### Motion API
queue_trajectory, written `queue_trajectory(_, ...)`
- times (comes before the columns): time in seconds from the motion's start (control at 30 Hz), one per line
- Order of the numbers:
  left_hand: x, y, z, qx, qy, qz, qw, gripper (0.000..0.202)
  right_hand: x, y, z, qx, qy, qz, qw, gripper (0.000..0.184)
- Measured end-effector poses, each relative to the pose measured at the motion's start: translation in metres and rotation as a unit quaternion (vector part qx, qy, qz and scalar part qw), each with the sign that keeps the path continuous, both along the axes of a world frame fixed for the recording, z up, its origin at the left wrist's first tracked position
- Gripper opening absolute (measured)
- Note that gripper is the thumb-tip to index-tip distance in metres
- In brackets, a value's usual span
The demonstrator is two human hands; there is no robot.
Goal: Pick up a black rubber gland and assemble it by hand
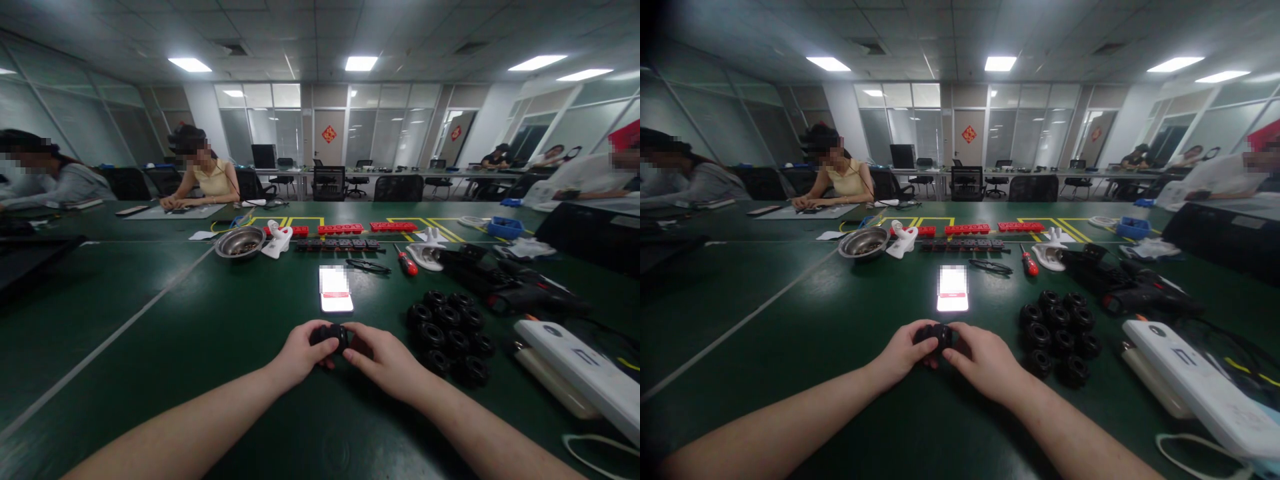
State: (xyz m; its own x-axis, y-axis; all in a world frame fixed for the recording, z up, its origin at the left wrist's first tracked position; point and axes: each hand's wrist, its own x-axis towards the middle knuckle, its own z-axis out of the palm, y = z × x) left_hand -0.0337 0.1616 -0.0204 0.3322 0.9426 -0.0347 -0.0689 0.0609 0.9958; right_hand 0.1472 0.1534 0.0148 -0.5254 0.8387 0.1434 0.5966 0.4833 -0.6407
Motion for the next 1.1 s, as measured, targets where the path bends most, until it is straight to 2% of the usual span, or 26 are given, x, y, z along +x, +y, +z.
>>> queue_trajectory(0.2,0.003,-0.005,0.008,-0.008,0.002,0.005,1.0,0.045,0.0,0.001,-0.002,0.003,-0.011,-0.055,0.998,0.022)
queue_trajectory(0.33,0.002,-0.005,0.008,-0.008,0.004,-0.011,1.0,0.045,-0.001,0.003,-0.004,-0.003,0.0,-0.04,0.999,0.02)
queue_trajectory(0.47,0.0,-0.001,0.002,-0.003,-0.009,-0.027,1.0,0.047,-0.001,0.002,-0.003,-0.013,0.022,-0.032,0.999,0.012)
queue_trajectory(0.6,-0.001,0.0,-0.003,0.0,-0.017,-0.015,1.0,0.044,-0.001,-0.001,-0.001,-0.018,0.029,-0.016,0.999,0.022)
queue_trajectory(0.8,0.001,-0.004,0.006,0.004,-0.006,-0.011,1.0,0.04,0.0,-0.002,0.002,-0.004,0.009,-0.053,0.999,0.019)
queue_trajectory(0.9,0.002,-0.006,0.01,-0.002,-0.001,-0.004,1.0,0.042,-0.001,-0.001,0.001,-0.004,-0.01,-0.045,0.999,0.025)
queue_trajectory(1.1,0.001,-0.003,0.005,0.008,-0.003,-0.018,1.0,0.049,-0.002,0.002,-0.002,-0.011,-0.009,-0.03,0.999,0.019)
